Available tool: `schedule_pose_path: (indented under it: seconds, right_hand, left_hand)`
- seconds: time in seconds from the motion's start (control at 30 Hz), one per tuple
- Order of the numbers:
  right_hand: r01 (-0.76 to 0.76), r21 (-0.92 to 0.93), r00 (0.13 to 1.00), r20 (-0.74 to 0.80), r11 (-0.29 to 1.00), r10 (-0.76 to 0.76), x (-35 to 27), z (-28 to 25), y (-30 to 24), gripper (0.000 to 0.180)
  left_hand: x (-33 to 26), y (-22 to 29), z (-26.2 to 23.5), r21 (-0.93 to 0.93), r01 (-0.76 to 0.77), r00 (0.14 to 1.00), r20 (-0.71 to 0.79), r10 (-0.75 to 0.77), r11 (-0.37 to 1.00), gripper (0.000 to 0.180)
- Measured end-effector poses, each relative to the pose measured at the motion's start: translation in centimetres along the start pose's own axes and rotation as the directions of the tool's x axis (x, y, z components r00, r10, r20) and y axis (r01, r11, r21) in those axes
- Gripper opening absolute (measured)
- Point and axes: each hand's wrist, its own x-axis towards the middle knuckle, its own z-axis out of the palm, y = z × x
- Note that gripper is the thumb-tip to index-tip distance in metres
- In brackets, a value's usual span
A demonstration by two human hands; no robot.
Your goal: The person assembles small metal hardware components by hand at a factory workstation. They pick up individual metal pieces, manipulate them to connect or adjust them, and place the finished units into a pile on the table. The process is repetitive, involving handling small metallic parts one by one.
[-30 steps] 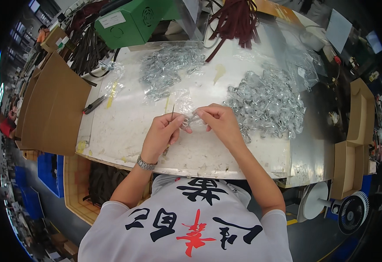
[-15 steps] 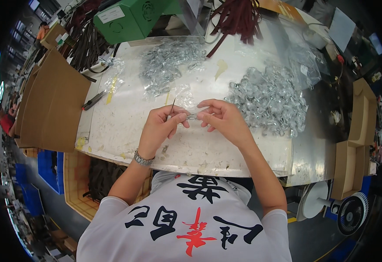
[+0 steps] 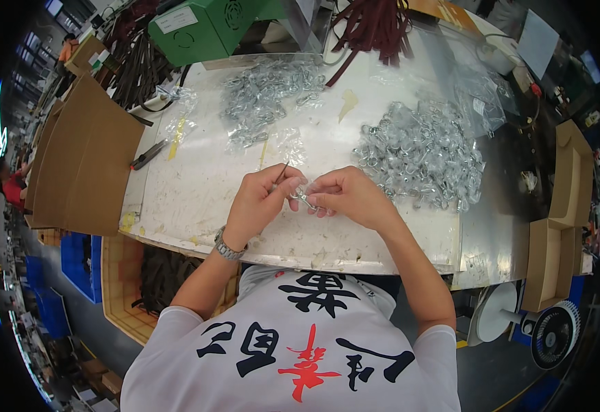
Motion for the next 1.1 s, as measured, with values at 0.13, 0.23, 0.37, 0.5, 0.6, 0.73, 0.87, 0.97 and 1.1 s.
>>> schedule_pose_path:
  seconds: [0.13, 0.23, 0.37, 0.5, 0.6, 0.73, 0.87, 0.97, 1.1]
  right_hand:
    - [0.034, 0.092, 0.999, -0.024, 0.995, -0.032, 0.0, -0.1, 0.5, 0.022]
    - [0.053, 0.138, 0.996, -0.078, 0.989, -0.042, -0.2, 0.1, 0.6, 0.024]
    - [0.067, 0.147, 0.992, -0.117, 0.987, -0.050, -0.3, 0.2, 0.9, 0.027]
    - [0.068, 0.177, 0.994, -0.100, 0.982, -0.051, -0.5, 0.6, 0.6, 0.029]
    - [0.059, 0.192, 0.996, -0.082, 0.980, -0.044, -0.5, 0.6, 0.7, 0.031]
    - [0.047, 0.229, 0.997, -0.073, 0.972, -0.031, -0.4, 0.5, 1.1, 0.029]
    - [0.053, 0.250, 0.998, -0.038, 0.967, -0.044, -0.4, 0.3, 1.1, 0.029]
    - [0.020, 0.244, 1.000, 0.002, 0.970, -0.021, -0.3, 0.4, 1.0, 0.026]
    - [0.046, 0.309, 0.999, -0.011, 0.950, -0.045, -0.6, 0.7, 1.2, 0.026]
  left_hand:
    - [-0.1, 2.0, -0.6, -0.226, 0.244, 0.968, -0.005, -0.252, 0.943, 0.020]
    - [0.0, 1.6, -1.5, -0.279, 0.195, 0.970, -0.084, -0.227, 0.940, 0.021]
    - [-0.3, 1.9, -1.3, -0.096, 0.202, 0.977, -0.047, -0.207, 0.975, 0.018]
    - [-0.5, 1.6, -1.1, 0.069, 0.138, 0.988, -0.082, -0.132, 0.988, 0.014]
    - [-0.7, 2.4, -0.9, 0.168, 0.090, 0.991, -0.109, -0.073, 0.982, 0.014]
    - [-0.8, 1.7, -0.3, 0.156, 0.045, 0.983, -0.182, -0.016, 0.987, 0.015]
    - [-0.6, 1.4, -0.4, -0.088, 0.131, 0.977, -0.155, -0.143, 0.988, 0.018]
    - [-0.5, 2.5, -0.5, -0.230, 0.163, 0.967, -0.156, -0.202, 0.959, 0.020]
    - [0.0, 2.5, -0.6, -0.195, 0.151, 0.970, -0.158, -0.183, 0.969, 0.021]
